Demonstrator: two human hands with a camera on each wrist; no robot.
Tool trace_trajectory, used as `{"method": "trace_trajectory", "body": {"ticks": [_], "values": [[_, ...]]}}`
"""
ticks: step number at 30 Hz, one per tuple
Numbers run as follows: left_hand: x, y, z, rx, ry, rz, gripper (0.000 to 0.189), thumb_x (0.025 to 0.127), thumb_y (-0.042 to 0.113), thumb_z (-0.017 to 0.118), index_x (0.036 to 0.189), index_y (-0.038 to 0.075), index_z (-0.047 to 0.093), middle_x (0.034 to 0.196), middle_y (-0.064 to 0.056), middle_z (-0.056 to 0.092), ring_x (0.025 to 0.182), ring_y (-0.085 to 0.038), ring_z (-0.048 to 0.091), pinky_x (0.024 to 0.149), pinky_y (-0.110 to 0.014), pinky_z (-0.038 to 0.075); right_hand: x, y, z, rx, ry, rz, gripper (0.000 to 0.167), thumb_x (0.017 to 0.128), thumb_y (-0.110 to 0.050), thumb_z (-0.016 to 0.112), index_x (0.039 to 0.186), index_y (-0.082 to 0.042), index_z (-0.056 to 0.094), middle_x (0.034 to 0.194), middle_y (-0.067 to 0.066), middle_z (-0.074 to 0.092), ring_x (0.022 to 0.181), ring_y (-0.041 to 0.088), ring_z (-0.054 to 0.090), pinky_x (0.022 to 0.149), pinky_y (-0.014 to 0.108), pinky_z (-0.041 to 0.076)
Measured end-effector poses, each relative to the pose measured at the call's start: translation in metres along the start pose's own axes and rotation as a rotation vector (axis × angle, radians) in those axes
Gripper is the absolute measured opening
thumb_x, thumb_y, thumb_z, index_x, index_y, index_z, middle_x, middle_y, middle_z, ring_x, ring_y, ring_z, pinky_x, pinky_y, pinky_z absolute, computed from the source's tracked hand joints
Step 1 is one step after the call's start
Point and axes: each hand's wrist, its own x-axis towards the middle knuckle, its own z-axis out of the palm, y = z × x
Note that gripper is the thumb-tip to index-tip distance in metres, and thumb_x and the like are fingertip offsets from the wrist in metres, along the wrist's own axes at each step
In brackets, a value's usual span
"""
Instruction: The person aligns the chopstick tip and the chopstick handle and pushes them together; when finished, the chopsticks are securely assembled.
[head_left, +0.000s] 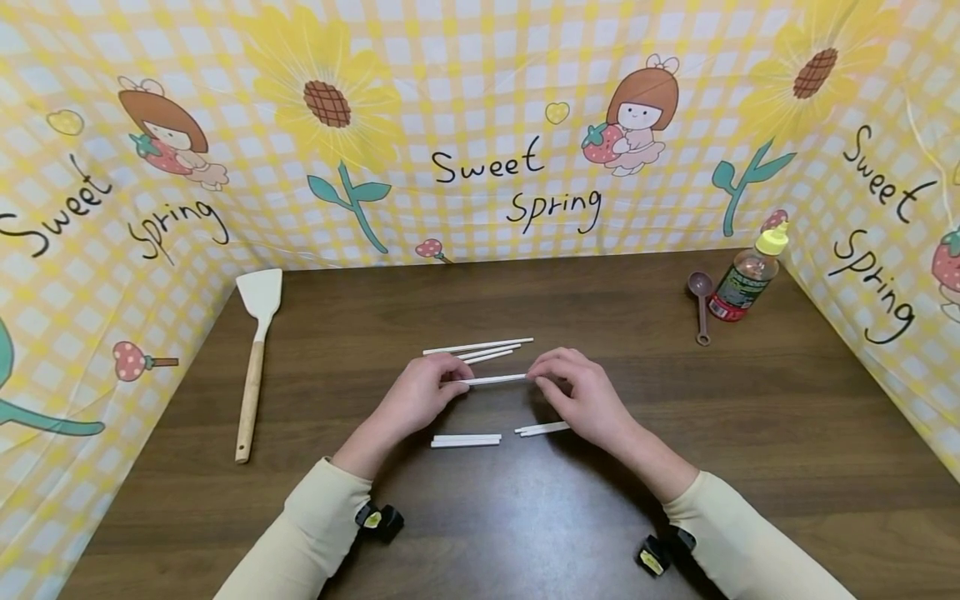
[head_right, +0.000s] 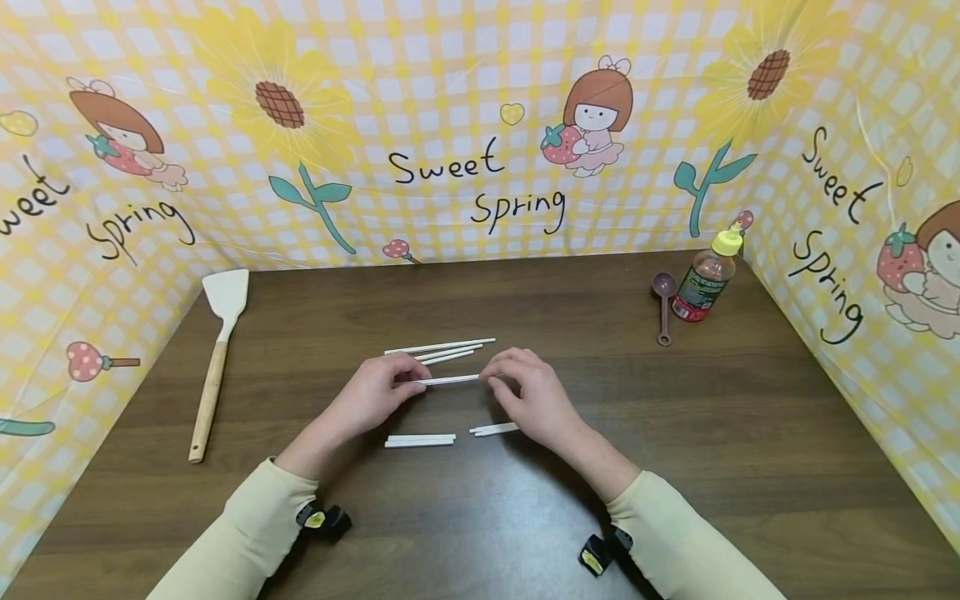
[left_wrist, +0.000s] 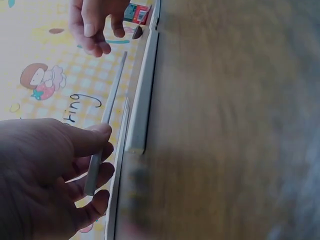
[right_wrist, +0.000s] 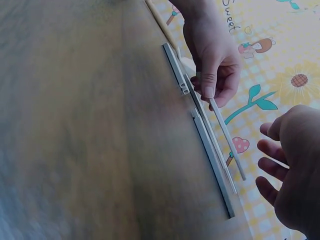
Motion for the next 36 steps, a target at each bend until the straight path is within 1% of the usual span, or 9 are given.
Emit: {"method": "trace_trajectory", "body": {"ticks": [3, 10, 14, 17, 24, 30, 33, 36], "values": [[0.000, -0.003, -0.001, 0.013, 0.004, -0.017, 0.008, 0.088, 0.006, 0.078, 0.091, 0.013, 0.074, 0.086, 0.005, 0.066, 0.082, -0.013, 0.060, 0.079, -0.035, 0.050, 0.001, 0.000, 0.001, 0.013, -0.014, -0.015, 0.013, 0.091, 0.002, 0.069, 0.097, -0.008, 0.076, 0.105, -0.004, 0.069, 0.099, 0.015, 0.061, 0.075, 0.033, 0.051], [-0.001, -0.006, -0.005, 0.069, 0.015, -0.090, 0.006, 0.089, 0.010, 0.078, 0.092, 0.013, 0.075, 0.089, 0.003, 0.066, 0.083, -0.015, 0.062, 0.079, -0.037, 0.050, 0.000, 0.000, 0.002, 0.018, -0.046, -0.002, 0.013, 0.091, 0.002, 0.070, 0.097, -0.008, 0.076, 0.105, -0.002, 0.069, 0.099, 0.016, 0.062, 0.076, 0.044, 0.053], [-0.001, -0.010, -0.006, 0.107, 0.021, -0.131, 0.005, 0.089, 0.012, 0.078, 0.092, 0.015, 0.075, 0.088, 0.003, 0.066, 0.082, -0.016, 0.062, 0.078, -0.038, 0.050, 0.000, -0.001, 0.002, 0.022, -0.057, 0.002, 0.013, 0.092, 0.002, 0.070, 0.098, -0.008, 0.076, 0.104, -0.002, 0.069, 0.098, 0.015, 0.062, 0.075, 0.044, 0.053], [-0.001, -0.013, -0.008, 0.149, 0.030, -0.142, 0.006, 0.088, 0.013, 0.079, 0.091, 0.015, 0.074, 0.086, 0.003, 0.065, 0.080, -0.017, 0.061, 0.077, -0.039, 0.050, 0.000, -0.001, 0.001, 0.021, -0.063, 0.004, 0.012, 0.092, 0.002, 0.070, 0.098, -0.008, 0.076, 0.104, -0.003, 0.069, 0.097, 0.014, 0.062, 0.074, 0.043, 0.053], [-0.001, -0.016, -0.010, 0.211, 0.040, -0.133, 0.008, 0.086, 0.012, 0.081, 0.089, 0.015, 0.074, 0.085, 0.003, 0.064, 0.083, -0.020, 0.062, 0.078, -0.041, 0.050, -0.001, -0.001, 0.002, 0.022, -0.067, 0.004, 0.013, 0.093, 0.001, 0.069, 0.098, -0.008, 0.076, 0.103, -0.004, 0.069, 0.094, 0.013, 0.062, 0.072, 0.040, 0.053], [-0.001, -0.014, -0.012, 0.249, 0.044, -0.121, 0.010, 0.085, 0.010, 0.081, 0.091, 0.014, 0.075, 0.086, 0.002, 0.064, 0.086, -0.021, 0.062, 0.079, -0.041, 0.051, 0.000, -0.001, 0.002, 0.022, -0.077, -0.003, 0.011, 0.093, 0.000, 0.069, 0.098, -0.008, 0.075, 0.102, -0.004, 0.069, 0.093, 0.013, 0.062, 0.074, 0.040, 0.053], [0.000, -0.011, -0.012, 0.239, 0.038, -0.110, 0.009, 0.086, 0.011, 0.081, 0.091, 0.014, 0.075, 0.087, 0.002, 0.064, 0.086, -0.020, 0.062, 0.080, -0.041, 0.051, 0.000, -0.001, 0.001, 0.004, -0.098, 0.014, 0.011, 0.093, -0.001, 0.069, 0.098, -0.009, 0.076, 0.100, -0.005, 0.069, 0.092, 0.012, 0.062, 0.075, 0.038, 0.052], [0.001, -0.006, -0.013, 0.193, 0.007, -0.069, 0.008, 0.086, 0.011, 0.080, 0.090, 0.015, 0.074, 0.087, 0.004, 0.064, 0.082, -0.018, 0.061, 0.078, -0.039, 0.051, -0.001, 0.000, 0.002, -0.019, -0.125, 0.034, 0.011, 0.094, -0.002, 0.069, 0.099, -0.010, 0.076, 0.098, -0.006, 0.070, 0.090, 0.011, 0.061, 0.077, 0.035, 0.050]]}}
